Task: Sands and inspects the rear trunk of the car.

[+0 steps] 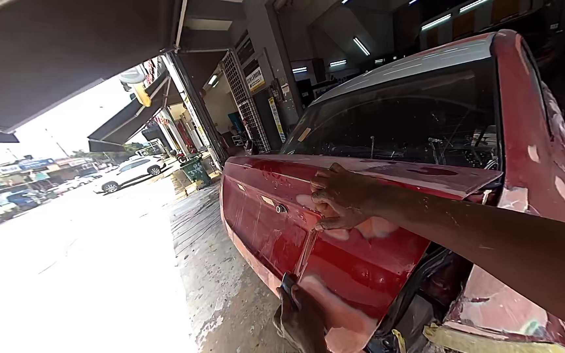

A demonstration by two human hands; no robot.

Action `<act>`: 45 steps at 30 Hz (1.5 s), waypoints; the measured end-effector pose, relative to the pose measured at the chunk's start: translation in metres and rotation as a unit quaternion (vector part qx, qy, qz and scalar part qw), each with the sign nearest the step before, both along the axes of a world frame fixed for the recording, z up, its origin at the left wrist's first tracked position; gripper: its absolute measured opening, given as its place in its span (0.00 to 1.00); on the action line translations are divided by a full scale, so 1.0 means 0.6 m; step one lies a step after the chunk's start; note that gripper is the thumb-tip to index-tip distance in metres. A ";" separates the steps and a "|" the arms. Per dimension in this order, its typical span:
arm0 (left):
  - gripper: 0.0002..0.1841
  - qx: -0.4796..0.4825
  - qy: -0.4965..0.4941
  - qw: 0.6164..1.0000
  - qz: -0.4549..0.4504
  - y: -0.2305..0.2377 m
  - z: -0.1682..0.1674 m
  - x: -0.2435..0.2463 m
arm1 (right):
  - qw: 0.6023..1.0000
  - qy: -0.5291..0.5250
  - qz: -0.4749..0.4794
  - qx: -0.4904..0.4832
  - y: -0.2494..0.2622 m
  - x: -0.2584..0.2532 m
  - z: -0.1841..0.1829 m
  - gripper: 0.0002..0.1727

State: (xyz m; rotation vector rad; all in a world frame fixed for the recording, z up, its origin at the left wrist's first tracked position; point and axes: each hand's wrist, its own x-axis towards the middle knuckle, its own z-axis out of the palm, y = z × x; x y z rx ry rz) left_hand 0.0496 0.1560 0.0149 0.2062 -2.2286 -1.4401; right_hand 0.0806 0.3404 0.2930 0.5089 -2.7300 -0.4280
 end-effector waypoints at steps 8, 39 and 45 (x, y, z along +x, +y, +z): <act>0.29 -0.028 0.138 0.989 -0.038 0.051 -0.004 0.170 | 1.000 0.020 0.018 -0.009 0.004 0.000 -0.012 0.33; 0.30 0.017 0.119 0.993 -0.006 0.048 -0.022 0.154 | 1.000 0.025 0.010 -0.002 0.002 -0.004 -0.008 0.31; 0.29 0.022 0.133 0.991 -0.003 0.026 -0.048 0.089 | 0.999 0.027 0.016 0.006 0.000 -0.007 -0.012 0.30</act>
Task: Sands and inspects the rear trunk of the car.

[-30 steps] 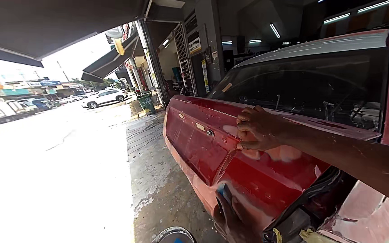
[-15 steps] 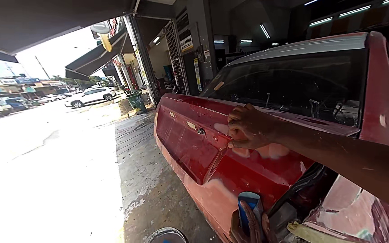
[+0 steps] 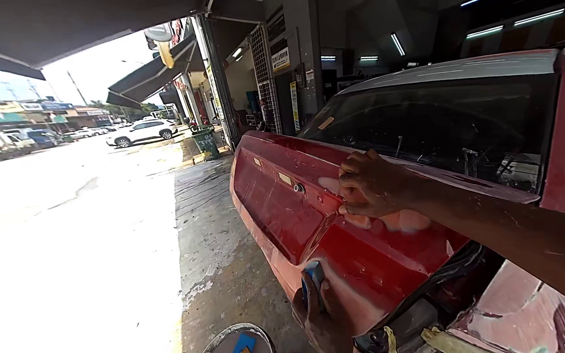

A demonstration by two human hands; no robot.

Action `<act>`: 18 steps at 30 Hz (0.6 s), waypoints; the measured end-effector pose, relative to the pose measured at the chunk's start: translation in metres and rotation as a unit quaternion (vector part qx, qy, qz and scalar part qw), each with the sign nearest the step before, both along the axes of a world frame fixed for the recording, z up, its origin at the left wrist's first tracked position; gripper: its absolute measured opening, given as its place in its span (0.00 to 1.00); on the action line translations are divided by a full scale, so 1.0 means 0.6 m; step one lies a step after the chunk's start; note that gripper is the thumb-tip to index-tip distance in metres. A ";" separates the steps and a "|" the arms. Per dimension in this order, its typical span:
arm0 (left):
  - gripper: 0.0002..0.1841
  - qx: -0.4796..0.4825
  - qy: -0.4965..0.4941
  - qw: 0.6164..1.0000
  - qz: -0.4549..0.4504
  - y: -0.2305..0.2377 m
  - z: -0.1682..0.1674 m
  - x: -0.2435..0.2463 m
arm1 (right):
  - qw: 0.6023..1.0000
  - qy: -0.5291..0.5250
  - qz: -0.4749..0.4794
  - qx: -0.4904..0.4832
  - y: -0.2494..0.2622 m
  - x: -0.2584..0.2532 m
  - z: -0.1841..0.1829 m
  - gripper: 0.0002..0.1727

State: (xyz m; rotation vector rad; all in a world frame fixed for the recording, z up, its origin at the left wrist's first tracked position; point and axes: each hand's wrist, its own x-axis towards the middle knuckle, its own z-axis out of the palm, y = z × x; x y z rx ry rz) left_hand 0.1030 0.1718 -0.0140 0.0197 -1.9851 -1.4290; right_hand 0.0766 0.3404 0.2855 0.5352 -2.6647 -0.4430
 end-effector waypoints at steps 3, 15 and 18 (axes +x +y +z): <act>0.29 0.023 -0.062 0.997 0.029 -0.019 0.001 -0.062 | 1.000 0.000 0.003 -0.007 0.002 0.002 0.002 0.30; 0.29 0.081 -0.058 0.995 -0.009 -0.030 0.005 -0.097 | 0.999 0.042 0.032 -0.004 0.011 -0.002 -0.015 0.28; 0.29 0.019 -0.001 0.999 -0.050 0.009 0.032 0.043 | 0.996 0.060 0.061 -0.001 0.018 -0.006 -0.012 0.26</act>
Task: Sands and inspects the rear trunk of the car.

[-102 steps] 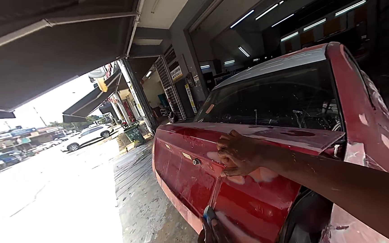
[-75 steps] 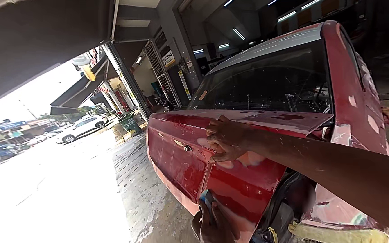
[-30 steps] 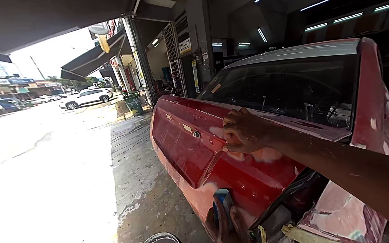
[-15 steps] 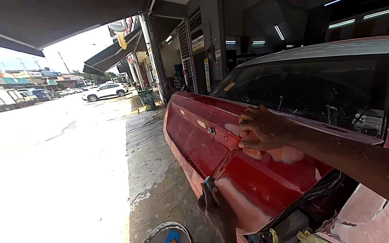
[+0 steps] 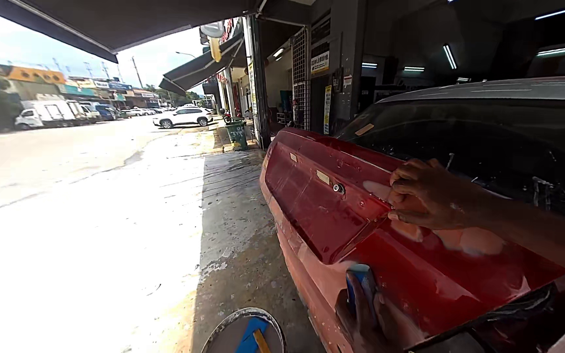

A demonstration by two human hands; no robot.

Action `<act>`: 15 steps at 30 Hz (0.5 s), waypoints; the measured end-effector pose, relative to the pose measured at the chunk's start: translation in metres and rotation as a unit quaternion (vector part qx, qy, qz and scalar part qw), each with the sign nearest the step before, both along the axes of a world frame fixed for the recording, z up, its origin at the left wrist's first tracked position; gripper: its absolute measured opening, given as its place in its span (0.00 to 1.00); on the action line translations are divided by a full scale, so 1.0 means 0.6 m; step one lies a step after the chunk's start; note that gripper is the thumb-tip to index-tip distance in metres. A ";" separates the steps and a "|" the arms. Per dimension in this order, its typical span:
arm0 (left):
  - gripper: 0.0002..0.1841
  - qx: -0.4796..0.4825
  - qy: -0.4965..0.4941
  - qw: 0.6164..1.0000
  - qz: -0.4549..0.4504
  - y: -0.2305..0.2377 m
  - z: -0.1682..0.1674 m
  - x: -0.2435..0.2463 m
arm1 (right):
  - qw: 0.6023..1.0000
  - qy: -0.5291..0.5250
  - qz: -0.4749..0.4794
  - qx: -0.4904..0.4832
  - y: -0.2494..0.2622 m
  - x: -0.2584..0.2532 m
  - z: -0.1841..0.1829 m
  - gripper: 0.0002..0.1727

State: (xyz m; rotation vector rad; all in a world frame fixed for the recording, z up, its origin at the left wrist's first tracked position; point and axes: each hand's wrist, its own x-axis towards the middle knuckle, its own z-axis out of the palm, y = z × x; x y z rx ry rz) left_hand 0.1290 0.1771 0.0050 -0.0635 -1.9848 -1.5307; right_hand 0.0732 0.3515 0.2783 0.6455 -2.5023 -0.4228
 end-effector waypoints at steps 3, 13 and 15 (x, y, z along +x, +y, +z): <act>0.27 -0.020 0.049 0.998 -0.027 -0.002 -0.019 0.034 | 1.000 0.009 0.013 0.001 -0.001 -0.002 -0.010 0.26; 0.30 0.054 -0.017 0.998 0.000 -0.011 -0.047 -0.009 | 1.000 -0.019 -0.016 -0.007 -0.006 0.005 0.006 0.29; 0.30 0.046 0.014 0.999 -0.016 -0.012 -0.063 0.017 | 0.999 -0.023 -0.022 -0.009 -0.009 0.006 0.003 0.29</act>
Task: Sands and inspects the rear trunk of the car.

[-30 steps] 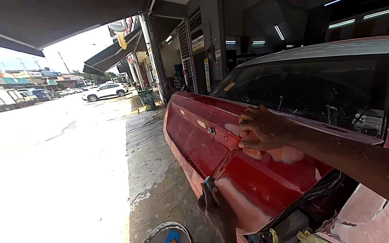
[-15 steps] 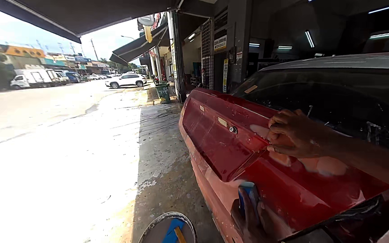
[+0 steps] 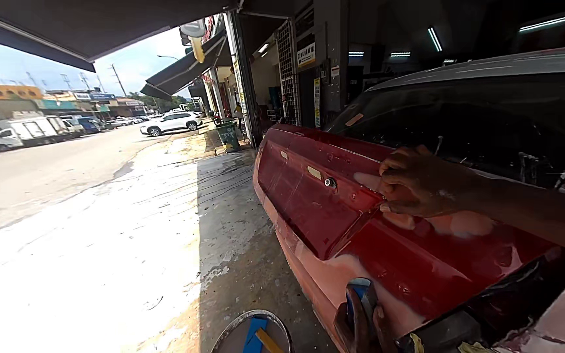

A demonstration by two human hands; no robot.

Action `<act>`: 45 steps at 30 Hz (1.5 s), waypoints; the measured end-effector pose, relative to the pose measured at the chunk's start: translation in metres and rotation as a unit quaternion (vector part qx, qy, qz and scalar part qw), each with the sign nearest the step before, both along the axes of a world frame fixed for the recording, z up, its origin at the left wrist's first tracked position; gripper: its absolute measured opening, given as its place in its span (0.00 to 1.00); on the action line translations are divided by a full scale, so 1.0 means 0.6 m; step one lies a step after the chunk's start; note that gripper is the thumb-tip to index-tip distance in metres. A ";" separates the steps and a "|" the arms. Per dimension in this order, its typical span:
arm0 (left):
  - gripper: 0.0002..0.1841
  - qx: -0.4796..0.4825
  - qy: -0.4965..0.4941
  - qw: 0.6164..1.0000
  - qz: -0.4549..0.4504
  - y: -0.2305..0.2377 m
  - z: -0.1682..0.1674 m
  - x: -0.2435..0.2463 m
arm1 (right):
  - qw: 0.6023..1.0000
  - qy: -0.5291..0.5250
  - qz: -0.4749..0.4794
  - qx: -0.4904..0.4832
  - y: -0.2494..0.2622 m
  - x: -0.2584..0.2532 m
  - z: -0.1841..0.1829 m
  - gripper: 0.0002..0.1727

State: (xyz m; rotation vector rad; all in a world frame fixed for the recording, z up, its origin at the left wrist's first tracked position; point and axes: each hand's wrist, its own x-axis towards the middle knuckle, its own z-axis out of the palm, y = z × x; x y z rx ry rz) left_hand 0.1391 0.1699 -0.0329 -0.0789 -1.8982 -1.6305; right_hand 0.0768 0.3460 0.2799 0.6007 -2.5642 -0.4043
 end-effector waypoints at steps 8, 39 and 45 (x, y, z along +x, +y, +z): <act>0.28 0.045 -0.081 0.995 0.030 -0.040 -0.031 -0.107 | 1.000 -0.025 -0.014 0.006 0.002 -0.004 0.009 0.28; 0.29 0.010 0.045 0.999 -0.027 -0.052 -0.062 -0.120 | 1.000 0.017 0.008 0.019 0.006 -0.015 -0.004 0.28; 0.30 0.018 -0.056 0.998 0.000 -0.037 -0.010 -0.107 | 0.999 0.024 0.023 0.024 0.015 -0.013 -0.008 0.27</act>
